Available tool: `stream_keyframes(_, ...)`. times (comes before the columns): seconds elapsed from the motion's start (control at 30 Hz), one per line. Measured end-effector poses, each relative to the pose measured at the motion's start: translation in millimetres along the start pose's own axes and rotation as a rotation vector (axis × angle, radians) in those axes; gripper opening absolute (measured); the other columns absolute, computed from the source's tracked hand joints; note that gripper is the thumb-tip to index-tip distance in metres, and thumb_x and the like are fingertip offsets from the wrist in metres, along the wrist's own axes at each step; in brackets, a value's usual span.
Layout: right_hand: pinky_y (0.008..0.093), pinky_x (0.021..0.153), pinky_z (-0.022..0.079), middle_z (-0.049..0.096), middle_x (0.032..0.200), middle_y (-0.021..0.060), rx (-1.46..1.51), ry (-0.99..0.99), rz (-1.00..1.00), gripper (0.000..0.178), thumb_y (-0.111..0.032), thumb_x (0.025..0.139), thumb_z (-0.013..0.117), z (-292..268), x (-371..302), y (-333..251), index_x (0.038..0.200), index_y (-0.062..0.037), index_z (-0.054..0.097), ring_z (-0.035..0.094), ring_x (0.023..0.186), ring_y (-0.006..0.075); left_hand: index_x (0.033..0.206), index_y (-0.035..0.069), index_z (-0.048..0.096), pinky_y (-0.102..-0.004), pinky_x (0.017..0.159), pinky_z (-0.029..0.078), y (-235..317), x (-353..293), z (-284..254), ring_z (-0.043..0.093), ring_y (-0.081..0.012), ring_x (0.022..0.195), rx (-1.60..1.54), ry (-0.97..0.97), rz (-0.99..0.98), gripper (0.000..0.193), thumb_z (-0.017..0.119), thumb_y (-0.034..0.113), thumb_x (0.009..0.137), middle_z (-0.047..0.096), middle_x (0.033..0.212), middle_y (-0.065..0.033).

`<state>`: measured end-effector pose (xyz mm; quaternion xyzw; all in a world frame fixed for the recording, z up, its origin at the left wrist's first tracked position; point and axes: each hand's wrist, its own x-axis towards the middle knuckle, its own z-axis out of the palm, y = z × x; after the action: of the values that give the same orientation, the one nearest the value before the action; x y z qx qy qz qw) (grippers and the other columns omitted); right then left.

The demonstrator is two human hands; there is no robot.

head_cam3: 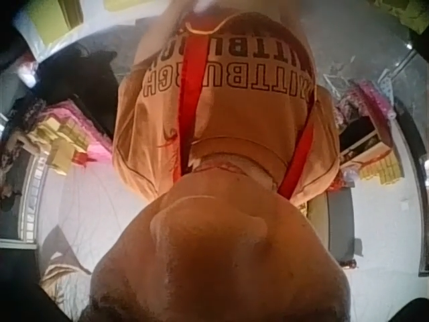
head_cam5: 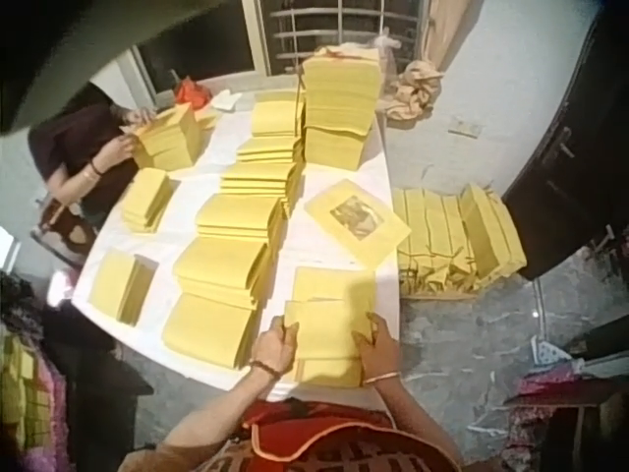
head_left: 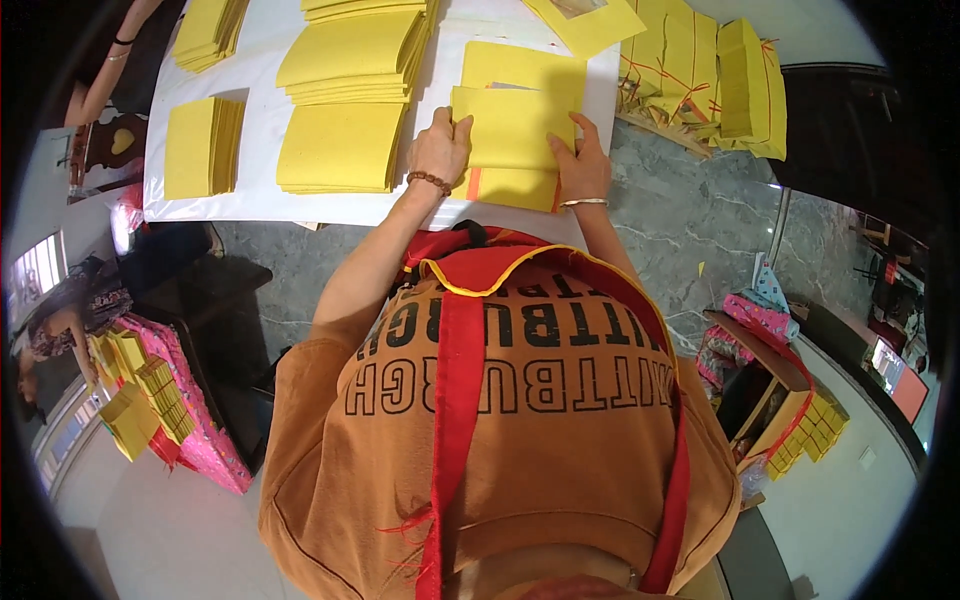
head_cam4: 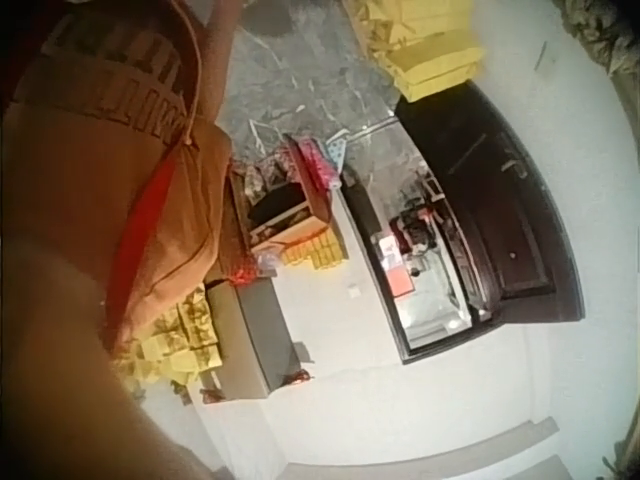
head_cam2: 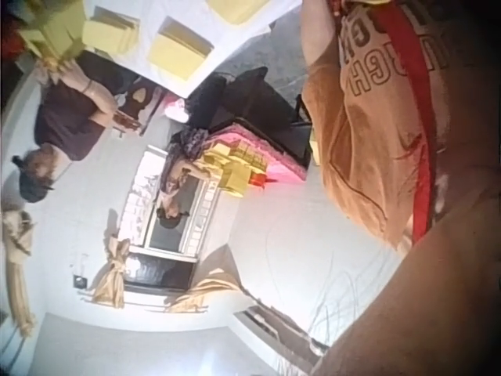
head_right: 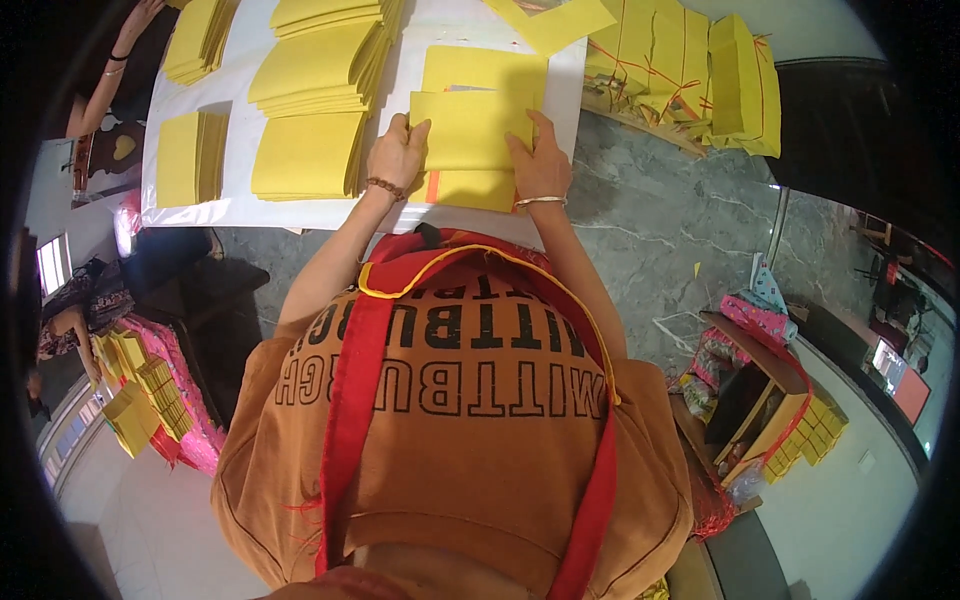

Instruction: Folding yellow paper sheets and stacking them neatly on a table.

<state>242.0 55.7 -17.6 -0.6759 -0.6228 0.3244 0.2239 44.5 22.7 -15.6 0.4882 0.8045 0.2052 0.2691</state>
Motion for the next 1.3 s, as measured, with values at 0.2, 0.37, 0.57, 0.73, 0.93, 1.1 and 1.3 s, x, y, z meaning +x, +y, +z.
stream_keyframes(0.2,0.041,0.066,0.047,0.064,0.079,0.0133,0.035,0.021,-0.105,0.028,-0.035,0.079,0.059,9.1,1.8,11.4,0.101,-0.0187,0.063,0.061,0.076,0.0336,0.104,0.003,0.043,-0.051,0.062,0.044,-2.1,-3.6,4.1,0.06,-0.0424,0.069,-0.018,0.079,0.051,0.037,0.051,0.034,0.086,0.062,0.072,-0.0242)
stream_keyframes(0.37,0.0398,0.068,0.046,0.064,0.078,0.0138,-0.005,0.01,-0.029,0.028,-0.035,0.078,0.059,7.2,-0.3,5.6,0.101,-0.0196,0.064,0.061,0.077,0.032,0.112,0.004,0.038,-0.0506,0.06,0.044,4.4,-8.8,-5.4,0.06,-0.0422,0.066,0.003,0.092,0.066,0.042,0.051,0.033,0.086,0.062,0.072,-0.0236)
stream_keyframes(0.57,0.0331,0.065,0.047,0.064,0.077,0.0149,-0.04,-0.003,0.022,0.028,-0.03,0.077,0.064,3.5,-1.8,-1.0,0.1,-0.015,0.065,0.063,0.072,0.0266,0.119,0.008,0.043,-0.0457,0.068,0.043,22.9,-34.8,-23.7,0.058,-0.035,0.083,0.232,0.122,0.192,0.045,0.054,0.033,0.084,0.06,0.091,-0.0174)
stream_keyframes(0.73,0.0346,0.061,0.046,0.062,0.072,0.014,0.006,0.091,-0.117,0.028,-0.03,0.077,0.063,12.3,-1.3,10.0,0.1,-0.0149,0.066,0.061,0.066,0.0261,0.118,0.009,0.049,-0.0442,0.088,0.035,35.2,-21.8,6.3,0.044,-0.0312,0.109,0.247,0.226,0.73,0.041,0.056,0.027,0.083,0.049,0.119,-0.0135)
stream_keyframes(0.93,0.0408,0.063,0.047,0.064,0.081,0.0138,-0.041,0.061,-0.084,0.025,-0.033,0.079,0.06,8.6,-2.5,1.3,0.099,-0.0184,0.065,0.061,0.073,0.0331,0.127,0.011,0.043,-0.0478,0.1,0.026,24.8,-7.0,41.8,0.034,-0.0307,0.123,0.398,0.113,0.834,0.051,0.052,0.036,0.084,0.038,0.133,-0.0138)
stream_keyframes(1.1,0.0402,0.075,0.045,0.061,0.102,0.0108,-0.025,-0.018,-0.026,0.03,-0.03,0.079,0.058,-0.4,-5.7,-7.3,0.106,-0.0169,0.06,0.059,0.09,0.0292,0.128,0.011,0.041,-0.0492,0.102,0.022,25.0,-8.3,42.8,0.031,-0.032,0.124,0.39,0.1,0.83,0.053,0.052,0.036,0.084,0.038,0.133,-0.0133)
stream_keyframes(1.3,0.0468,0.099,0.023,0.041,0.13,0.0134,0.022,-0.12,-0.765,0.046,-0.03,0.082,0.052,28.4,1.8,-21.4,0.121,-0.0075,0.046,0.037,0.122,0.0302,0.128,0.01,0.042,-0.0495,0.104,0.018,25.6,-7.1,33.4,0.027,-0.0318,0.128,0.551,-0.164,0.784,0.051,0.05,0.031,0.082,0.037,0.134,-0.0147)
